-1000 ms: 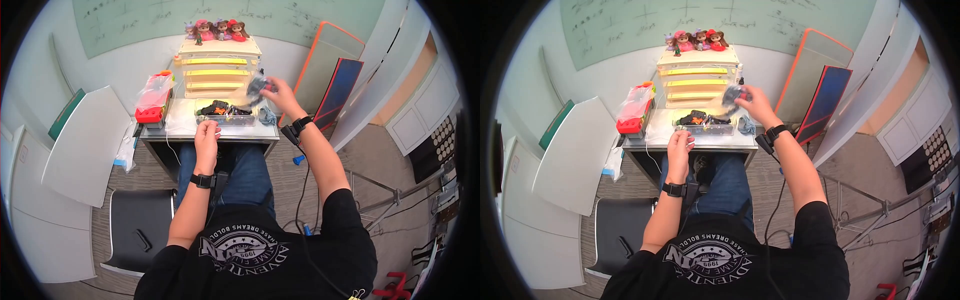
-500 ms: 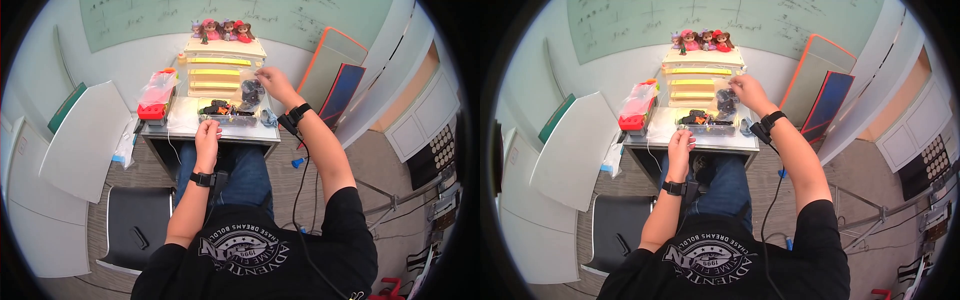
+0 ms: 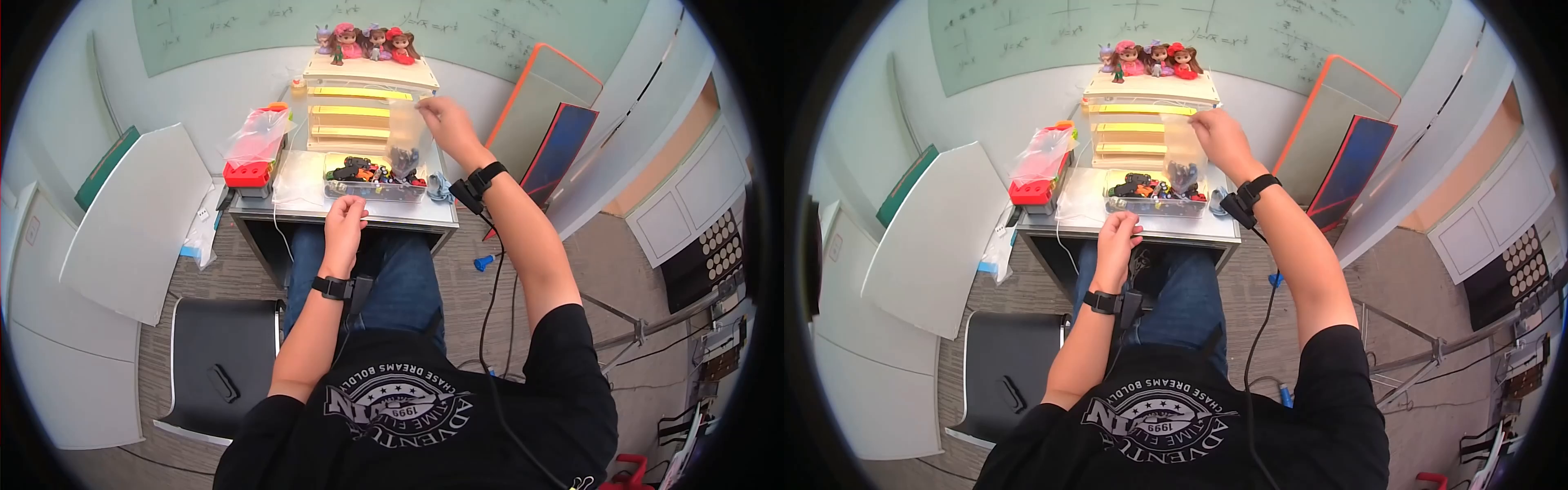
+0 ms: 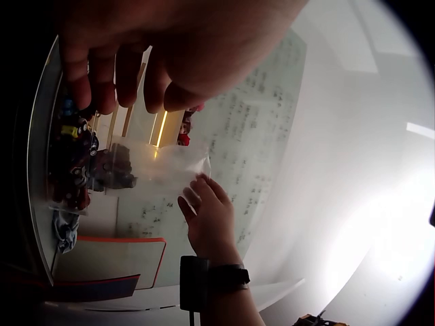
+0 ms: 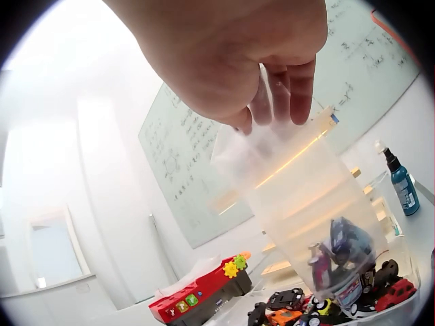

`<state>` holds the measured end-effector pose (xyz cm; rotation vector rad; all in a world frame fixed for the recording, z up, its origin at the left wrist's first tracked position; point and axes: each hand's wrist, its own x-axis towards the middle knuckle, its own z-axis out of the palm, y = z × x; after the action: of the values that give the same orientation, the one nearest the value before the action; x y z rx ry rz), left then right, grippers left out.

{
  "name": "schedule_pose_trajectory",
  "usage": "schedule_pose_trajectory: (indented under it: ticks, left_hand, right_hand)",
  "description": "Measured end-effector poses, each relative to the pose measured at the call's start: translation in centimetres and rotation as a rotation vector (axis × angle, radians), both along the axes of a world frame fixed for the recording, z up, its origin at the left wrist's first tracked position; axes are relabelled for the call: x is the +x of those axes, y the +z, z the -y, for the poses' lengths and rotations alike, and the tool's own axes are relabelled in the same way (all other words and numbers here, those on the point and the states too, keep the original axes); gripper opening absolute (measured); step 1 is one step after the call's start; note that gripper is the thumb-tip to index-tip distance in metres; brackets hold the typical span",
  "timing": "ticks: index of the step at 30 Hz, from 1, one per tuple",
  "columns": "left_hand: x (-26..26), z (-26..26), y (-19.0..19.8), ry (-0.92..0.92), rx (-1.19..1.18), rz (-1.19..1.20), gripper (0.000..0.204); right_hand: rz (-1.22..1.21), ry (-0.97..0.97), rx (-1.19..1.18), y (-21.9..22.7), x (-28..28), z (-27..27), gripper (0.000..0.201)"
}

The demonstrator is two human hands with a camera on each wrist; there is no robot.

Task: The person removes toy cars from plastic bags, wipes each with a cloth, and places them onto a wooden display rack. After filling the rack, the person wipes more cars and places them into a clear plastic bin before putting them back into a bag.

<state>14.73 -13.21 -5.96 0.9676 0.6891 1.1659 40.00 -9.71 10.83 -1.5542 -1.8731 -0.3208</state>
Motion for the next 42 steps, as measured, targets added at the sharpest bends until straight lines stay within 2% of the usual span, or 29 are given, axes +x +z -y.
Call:
schedule_pose_trajectory:
  ticks: [2, 5, 9, 14, 18, 20, 21, 23, 25, 29, 31, 33, 35, 37, 39, 41, 42]
  left_hand:
    - [0.0, 0.1, -0.2, -0.010, -0.024, -0.020, 0.016]
    - [0.2, -0.2, -1.0, -0.041, -0.041, -0.069, 0.016]
    - [0.2, 0.2, -1.4, -0.040, -0.045, -0.081, 0.017]
    - [0.0, -0.4, -1.7, -0.085, -0.054, -0.112, 0.017]
    - [-0.3, 0.0, -0.3, -0.122, -0.064, -0.062, 0.029]
    - [-0.8, 0.5, 1.2, -0.155, -0.090, 0.127, 0.036]
    - [-1.0, 0.3, 1.1, -0.155, -0.089, 0.119, 0.036]
    - [-1.9, -0.6, 0.9, -0.081, -0.193, 0.365, 0.034]
    - [-2.9, -2.7, -0.6, 0.100, -0.196, 0.325, 0.024]
    - [-5.0, -5.0, -0.2, 0.140, -0.180, 0.321, 0.020]
    - [-5.6, -5.7, 1.0, 0.143, -0.195, 0.293, 0.016]
    - [-6.2, -6.5, 1.7, 0.170, -0.205, 0.299, 0.016]
    - [-7.2, -6.6, 2.1, 0.158, -0.099, 0.242, 0.018]
    - [-8.1, -5.5, 2.7, 0.144, -0.067, 0.210, 0.017]
    - [-9.2, -4.3, 2.7, 0.145, -0.016, 0.123, 0.014]
    - [-10.4, -4.3, 1.7, 0.174, 0.027, 0.115, 0.012]
    - [-10.7, -4.3, 1.5, 0.192, 0.017, 0.114, 0.011]
  right_hand:
    - [-0.038, -0.053, 0.047, 0.3, 0.0, 0.0, 0.018]
    - [-0.065, -0.002, 0.085, 0.0, -0.2, 0.2, 0.018]
    - [-0.082, -0.031, 0.071, 0.6, -0.4, 0.9, 0.018]
    - [-0.295, -0.018, 0.237, 1.3, -1.9, 1.6, 0.018]
    - [-0.462, 0.076, 0.193, -1.1, -4.1, 2.4, 0.019]
    - [-0.868, 0.177, -0.146, -3.1, -6.0, 3.3, 0.024]
    - [-0.876, 0.178, -0.143, -4.1, -6.5, 3.9, 0.024]
    - [-0.963, 0.187, -0.401, -6.1, -7.4, 4.4, 0.033]
    - [-0.952, 0.207, -0.464, -8.0, -7.1, 4.3, 0.032]
    - [-1.017, 0.243, -0.661, -10.9, -6.4, 4.6, 0.027]
    - [-1.076, 0.283, -0.672, -10.7, -7.7, 5.4, 0.027]
    - [-1.266, 0.204, -0.706, -10.3, -8.7, 6.1, 0.031]
    - [-1.339, 0.213, -0.630, -11.1, -8.7, 6.0, 0.034]
    - [-1.209, 0.247, -0.597, -12.0, -8.1, 5.7, 0.038]
    - [-1.192, 0.300, -0.626, -13.1, -7.8, 5.5, 0.032]
    - [-1.114, 0.352, -0.595, -14.1, -7.8, 5.4, 0.026]
    - [-1.151, 0.345, -0.590, -14.0, -8.3, 5.6, 0.023]
